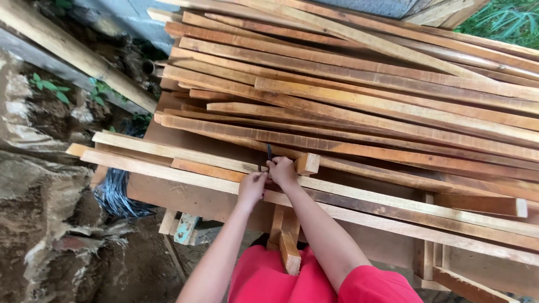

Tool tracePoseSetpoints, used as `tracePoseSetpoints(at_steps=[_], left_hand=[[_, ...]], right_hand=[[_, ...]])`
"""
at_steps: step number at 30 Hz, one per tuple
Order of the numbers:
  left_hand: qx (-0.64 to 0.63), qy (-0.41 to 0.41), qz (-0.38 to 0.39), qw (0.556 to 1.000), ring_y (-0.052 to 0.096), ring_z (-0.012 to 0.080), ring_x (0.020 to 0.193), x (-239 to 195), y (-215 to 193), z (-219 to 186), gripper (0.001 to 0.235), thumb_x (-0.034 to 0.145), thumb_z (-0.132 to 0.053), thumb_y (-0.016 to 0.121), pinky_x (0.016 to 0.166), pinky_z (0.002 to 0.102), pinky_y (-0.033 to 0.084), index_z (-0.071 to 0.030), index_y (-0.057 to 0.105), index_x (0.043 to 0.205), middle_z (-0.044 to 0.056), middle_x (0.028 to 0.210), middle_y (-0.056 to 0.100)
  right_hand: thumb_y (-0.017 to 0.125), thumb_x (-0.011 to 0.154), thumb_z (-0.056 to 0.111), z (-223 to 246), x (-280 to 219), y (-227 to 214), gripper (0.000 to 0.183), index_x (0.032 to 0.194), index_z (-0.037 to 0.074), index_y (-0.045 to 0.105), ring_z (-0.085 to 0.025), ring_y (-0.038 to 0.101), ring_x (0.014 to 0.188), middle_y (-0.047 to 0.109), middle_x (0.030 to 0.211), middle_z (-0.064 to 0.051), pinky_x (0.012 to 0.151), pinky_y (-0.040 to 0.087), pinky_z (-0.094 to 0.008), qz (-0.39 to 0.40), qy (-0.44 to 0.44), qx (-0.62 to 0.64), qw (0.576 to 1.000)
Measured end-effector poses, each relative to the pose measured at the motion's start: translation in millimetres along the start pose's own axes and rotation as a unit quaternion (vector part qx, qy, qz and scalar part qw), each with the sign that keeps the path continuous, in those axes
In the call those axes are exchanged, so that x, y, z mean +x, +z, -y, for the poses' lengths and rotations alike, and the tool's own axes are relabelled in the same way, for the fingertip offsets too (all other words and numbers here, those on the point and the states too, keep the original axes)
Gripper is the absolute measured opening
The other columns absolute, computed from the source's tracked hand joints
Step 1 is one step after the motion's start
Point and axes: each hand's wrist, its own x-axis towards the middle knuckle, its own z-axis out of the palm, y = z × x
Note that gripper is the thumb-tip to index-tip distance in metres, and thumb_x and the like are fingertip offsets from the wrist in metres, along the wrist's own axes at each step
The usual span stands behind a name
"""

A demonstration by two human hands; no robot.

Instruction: The person aligns a stack of wooden planks on a workbench and secures them with a black strap. They wrap the strap around the bundle and tie it tightly by hand to hold the planks together.

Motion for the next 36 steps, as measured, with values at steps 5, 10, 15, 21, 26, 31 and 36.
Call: tracePoseSetpoints(at_steps=[5,10,15,21,26,31,36], left_hand=[[0.128,0.216,-0.149,0.956,0.052,0.0413,0.131,-59,-12,-47,0.044,0.096,-0.021,0.064,0.109,0.054,0.044,-0.007,0.058,0.137,0.02,0.133,0.06],[0.366,0.241,-0.073,0.896,0.033,0.0358,0.149,-41,-9,-39,0.054,0.102,-0.023,0.053,0.118,0.056,0.033,-0.009,0.043,0.153,0.01,0.157,0.047],[0.47,0.225,-0.074,0.851,0.036,0.0179,0.147,-8,-5,-7,0.041,0.101,-0.026,0.053,0.117,0.042,0.032,-0.028,0.058,0.142,-0.01,0.146,0.054],[0.457,0.254,-0.163,0.837,0.048,0.0091,0.136,28,3,27,0.025,0.105,-0.048,0.048,0.116,0.042,0.024,-0.044,0.072,0.113,-0.023,0.131,0.066],[0.435,0.23,-0.166,0.855,0.065,0.0207,0.11,-16,1,-7,0.035,0.107,-0.046,0.04,0.102,0.047,0.038,-0.03,0.07,0.099,-0.005,0.103,0.072],[0.298,0.074,-0.095,0.947,0.073,0.0429,0.099,-29,10,-7,0.049,0.104,-0.039,0.038,0.083,0.054,0.057,-0.009,0.074,0.09,0.022,0.091,0.076],[0.184,0.083,-0.069,0.977,0.07,0.0463,0.099,-19,22,19,0.051,0.103,-0.038,0.04,0.081,0.059,0.055,-0.004,0.075,0.088,0.025,0.086,0.074]], right_hand=[[0.07,0.096,0.025,3,0,-2,0.035,0.12,0.001,0.075,-0.037,0.072,0.108,0.076,0.11,-0.023,0.081,0.063,-0.045,0.004,-0.012,-0.016,1.0],[0.071,0.096,0.031,-7,8,5,0.035,0.118,0.005,0.077,-0.033,0.072,0.11,0.077,0.111,-0.019,0.082,0.062,-0.043,0.007,-0.016,-0.036,0.999],[0.072,0.094,0.031,-29,31,20,0.034,0.119,0.007,0.077,-0.033,0.072,0.109,0.077,0.113,-0.017,0.083,0.063,-0.043,0.004,0.007,-0.022,1.0],[0.069,0.096,0.027,-21,23,15,0.038,0.125,0.002,0.072,-0.03,0.075,0.103,0.075,0.114,-0.022,0.082,0.063,-0.043,0.012,0.014,0.014,1.0],[0.064,0.1,0.03,-19,12,13,0.031,0.115,0.005,0.077,-0.033,0.073,0.105,0.077,0.104,-0.017,0.081,0.062,-0.043,0.005,-0.01,0.016,1.0],[0.055,0.103,0.032,-33,24,28,0.033,0.1,0.009,0.079,-0.029,0.076,0.093,0.079,0.091,-0.013,0.073,0.062,-0.04,0.003,-0.013,0.012,1.0],[0.056,0.102,0.029,-28,27,34,0.033,0.09,0.01,0.078,-0.029,0.076,0.081,0.077,0.082,-0.013,0.068,0.059,-0.039,-0.027,-0.013,0.006,1.0]])
